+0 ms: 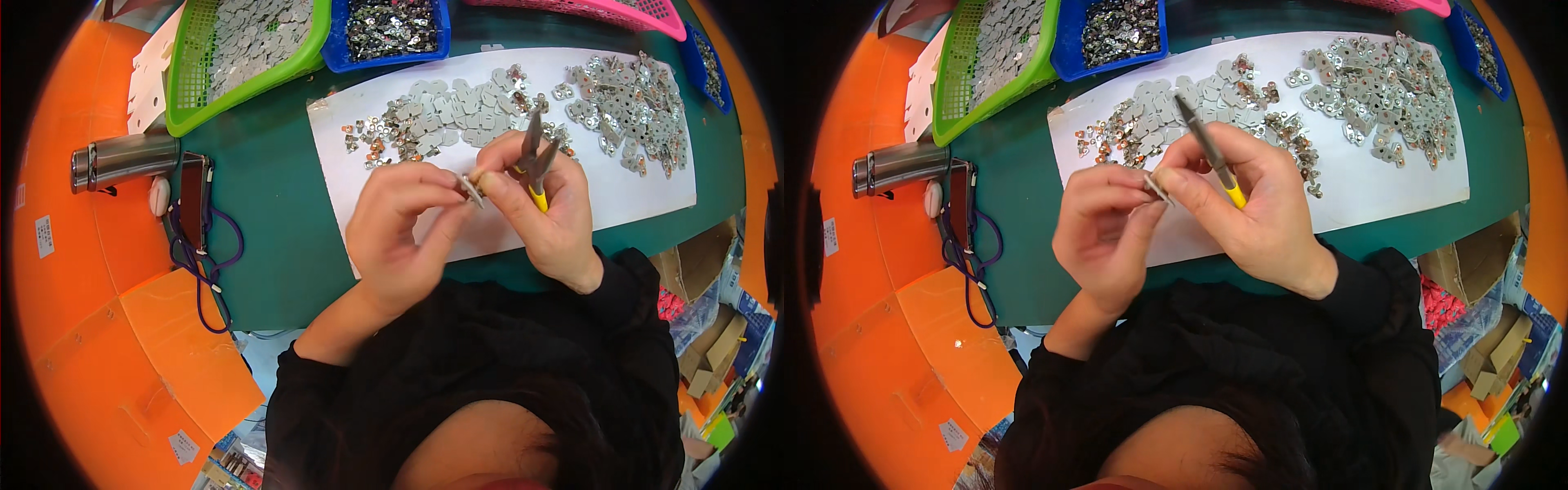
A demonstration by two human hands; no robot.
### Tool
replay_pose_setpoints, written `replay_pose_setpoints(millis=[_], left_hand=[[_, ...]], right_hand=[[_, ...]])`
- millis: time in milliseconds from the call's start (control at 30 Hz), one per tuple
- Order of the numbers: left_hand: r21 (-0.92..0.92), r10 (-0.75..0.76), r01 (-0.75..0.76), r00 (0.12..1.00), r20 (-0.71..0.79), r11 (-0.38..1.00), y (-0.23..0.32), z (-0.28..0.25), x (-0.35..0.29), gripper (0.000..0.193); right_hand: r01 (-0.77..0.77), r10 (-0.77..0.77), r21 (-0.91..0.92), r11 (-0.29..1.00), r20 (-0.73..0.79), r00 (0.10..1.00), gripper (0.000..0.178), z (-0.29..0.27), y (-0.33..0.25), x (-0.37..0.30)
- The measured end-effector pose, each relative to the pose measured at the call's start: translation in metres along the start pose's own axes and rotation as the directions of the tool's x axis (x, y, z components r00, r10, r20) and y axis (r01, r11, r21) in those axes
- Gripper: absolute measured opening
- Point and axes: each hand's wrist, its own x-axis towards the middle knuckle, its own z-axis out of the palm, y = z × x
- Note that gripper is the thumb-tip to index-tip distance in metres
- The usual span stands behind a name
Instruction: Use pliers to manipulate and process small metal pins on a factory workbench.
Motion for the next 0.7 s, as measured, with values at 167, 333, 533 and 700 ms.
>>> replay_pose_setpoints(millis=[167,333,533,700], left_hand=[[-0.122,-0.245,0.264,0.958,0.151,0.957,0.003,-0.009,0.006,0.025],[0.218,0.08,-0.133,0.968,0.238,0.967,-0.002,-0.014,0.009,0.027],[0.279,0.168,-0.243,0.949,0.266,0.929,-0.003,-0.012,0.008,0.028],[0.3,0.191,-0.296,0.923,0.332,0.907,-0.002,-0.012,0.009,0.03]], right_hand=[[0.121,-0.061,-0.193,0.974,0.293,0.954,0.007,-0.018,-0.007,0.004],[0.232,-0.144,-0.254,0.939,0.321,0.936,0.014,-0.026,-0.005,0.004],[0.406,-0.304,-0.386,0.828,0.3,0.904,0.025,-0.03,0.002,0.002],[0.472,-0.359,-0.419,0.776,0.323,0.876,0.033,-0.034,0.0,0.003]])
